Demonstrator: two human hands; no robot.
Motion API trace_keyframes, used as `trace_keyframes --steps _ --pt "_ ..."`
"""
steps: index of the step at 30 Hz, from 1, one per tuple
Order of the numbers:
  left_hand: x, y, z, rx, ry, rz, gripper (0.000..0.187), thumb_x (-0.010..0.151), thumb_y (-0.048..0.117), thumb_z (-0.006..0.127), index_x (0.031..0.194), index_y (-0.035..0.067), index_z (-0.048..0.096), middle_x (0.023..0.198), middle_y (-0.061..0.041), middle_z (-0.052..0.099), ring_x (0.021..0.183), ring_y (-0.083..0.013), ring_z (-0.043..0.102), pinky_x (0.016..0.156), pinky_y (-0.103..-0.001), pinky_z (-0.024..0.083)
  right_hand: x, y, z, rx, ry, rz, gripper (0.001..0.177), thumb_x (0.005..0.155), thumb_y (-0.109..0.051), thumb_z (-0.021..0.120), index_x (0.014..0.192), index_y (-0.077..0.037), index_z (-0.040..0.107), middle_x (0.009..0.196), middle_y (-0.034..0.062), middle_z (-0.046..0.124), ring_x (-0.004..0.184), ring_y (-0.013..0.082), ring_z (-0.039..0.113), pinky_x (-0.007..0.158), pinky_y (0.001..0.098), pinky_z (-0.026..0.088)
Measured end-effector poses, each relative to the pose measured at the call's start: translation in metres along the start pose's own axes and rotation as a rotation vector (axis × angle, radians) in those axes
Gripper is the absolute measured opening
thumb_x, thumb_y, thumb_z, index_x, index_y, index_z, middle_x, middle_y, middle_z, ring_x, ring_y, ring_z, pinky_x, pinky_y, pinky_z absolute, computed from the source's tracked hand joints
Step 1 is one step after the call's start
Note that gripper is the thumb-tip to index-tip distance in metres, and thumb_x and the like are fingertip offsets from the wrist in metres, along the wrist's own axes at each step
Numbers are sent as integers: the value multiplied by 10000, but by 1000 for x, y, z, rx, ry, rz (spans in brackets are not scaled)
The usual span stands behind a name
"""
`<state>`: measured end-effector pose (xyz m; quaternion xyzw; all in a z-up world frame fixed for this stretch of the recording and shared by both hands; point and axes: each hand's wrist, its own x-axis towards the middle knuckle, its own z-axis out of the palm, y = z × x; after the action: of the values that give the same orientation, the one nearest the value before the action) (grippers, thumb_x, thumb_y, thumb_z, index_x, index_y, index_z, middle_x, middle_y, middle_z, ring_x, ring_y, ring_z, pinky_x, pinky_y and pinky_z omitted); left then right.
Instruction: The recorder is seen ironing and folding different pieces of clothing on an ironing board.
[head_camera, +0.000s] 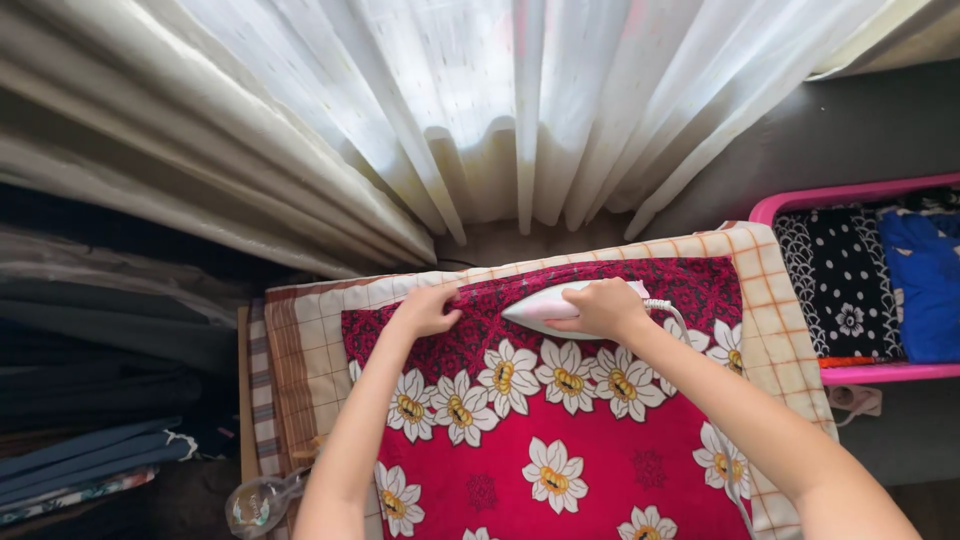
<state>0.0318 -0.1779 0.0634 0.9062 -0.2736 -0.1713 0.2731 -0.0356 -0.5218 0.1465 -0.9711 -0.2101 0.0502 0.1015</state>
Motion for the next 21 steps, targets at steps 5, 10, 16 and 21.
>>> trace_keyframes --steps 5,10,16,21 --pt "-30 -37 -8 12 116 -11 252 859 333 717 1028 146 716 914 -93 743 867 -329 718 768 -452 559 15 -17 9 -35 76 92 600 765 -744 668 723 -147 704 561 103 667 523 305 687 503 425 552" --pt "-70 -62 -29 145 90 -61 321 874 435 730 960 125 721 830 -87 741 803 -317 709 811 -478 482 27 -17 10 -114 77 131 622 776 -779 648 779 -162 727 533 127 659 513 310 692 497 428 551" --pt "-126 -112 -63 375 82 -112 360 692 420 829 915 146 764 796 -139 704 888 -291 675 998 -544 374 59 -51 3 -14 152 178 612 813 -726 666 795 -117 734 682 168 701 637 371 714 599 493 571" --pt "-125 -133 -73 320 201 5 255 677 295 795 857 122 745 867 -45 745 1005 -256 617 997 -541 388 31 -149 70 115 -192 -212 544 768 -665 677 879 -134 724 646 150 701 611 366 718 577 496 575"
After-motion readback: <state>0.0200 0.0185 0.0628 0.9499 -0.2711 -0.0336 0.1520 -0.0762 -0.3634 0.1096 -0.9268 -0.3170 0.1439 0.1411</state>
